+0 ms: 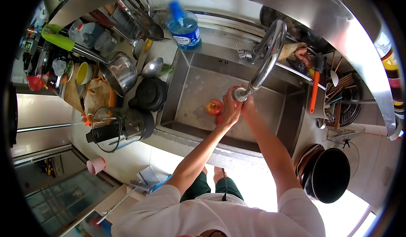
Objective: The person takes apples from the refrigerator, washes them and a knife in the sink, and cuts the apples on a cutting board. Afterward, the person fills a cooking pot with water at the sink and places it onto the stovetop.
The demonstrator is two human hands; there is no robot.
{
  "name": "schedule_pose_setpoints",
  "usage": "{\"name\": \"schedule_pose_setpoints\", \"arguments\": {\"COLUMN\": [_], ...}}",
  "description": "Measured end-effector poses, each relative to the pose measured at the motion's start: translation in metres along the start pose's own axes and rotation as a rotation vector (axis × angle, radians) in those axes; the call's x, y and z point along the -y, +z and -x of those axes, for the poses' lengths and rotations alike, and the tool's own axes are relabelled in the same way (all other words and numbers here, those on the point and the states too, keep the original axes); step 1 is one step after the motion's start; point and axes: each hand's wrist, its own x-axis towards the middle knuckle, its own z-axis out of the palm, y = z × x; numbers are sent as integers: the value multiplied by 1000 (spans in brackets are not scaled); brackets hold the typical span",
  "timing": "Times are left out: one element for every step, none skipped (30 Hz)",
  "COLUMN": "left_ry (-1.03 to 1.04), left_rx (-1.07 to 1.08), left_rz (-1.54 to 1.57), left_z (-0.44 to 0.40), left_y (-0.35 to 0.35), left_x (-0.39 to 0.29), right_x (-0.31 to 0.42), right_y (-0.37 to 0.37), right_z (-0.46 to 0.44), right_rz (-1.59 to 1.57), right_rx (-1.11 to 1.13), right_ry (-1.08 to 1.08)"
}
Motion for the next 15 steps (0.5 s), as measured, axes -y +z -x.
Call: {"name": "schedule_pose_setpoints", "arguments": {"left_ry": [27,-14,-37,-50,-64,1,67,133,145,159,172,85,0,-86,-87], "left_rx": [-18,2,-2,-8,-14,14,45,76,98,120,142,213,281,348,342], "left_rz": [-23,-23,-26,-32,-39,-53,-65,-77,-166,-258,-353,-417,-482,-546,-560], "left_z": [-4,-7,-4,-9,-13,-18,-21,-23,-22,-21,-19,-15,-12,-12,-11], "left_y": [3,9,18,21,22,22,21,21,18,13,6,-1,-9,-19,-29], "left_x": [0,18,33,37,41,45,50,53,51,48,48,60,80,88,95], "right_x": [2,-2,-4,-1,-2,-7,-15,-24,-60,-95,-107,-119,-130,-134,-134], "right_y": [6,6,4,12,18,18,13,6,-44,-91,-88,-80,-73,-62,-53], "right_z": [-4,1,9,14,20,25,33,42,33,20,17,16,14,22,28], "right_rz": [-94,-56,-102,-151,-199,-41,116,273,766,1251,1197,1275,1352,1562,1770], "right_rx": [-135,-70,-103,-125,-148,-232,-316,-399,-312,-203,-58,-37,-15,-123,-240], "right_ry": [44,-18,-17,-21,-23,15,52,88,-45,-186,-134,-125,-119,-155,-191]}}
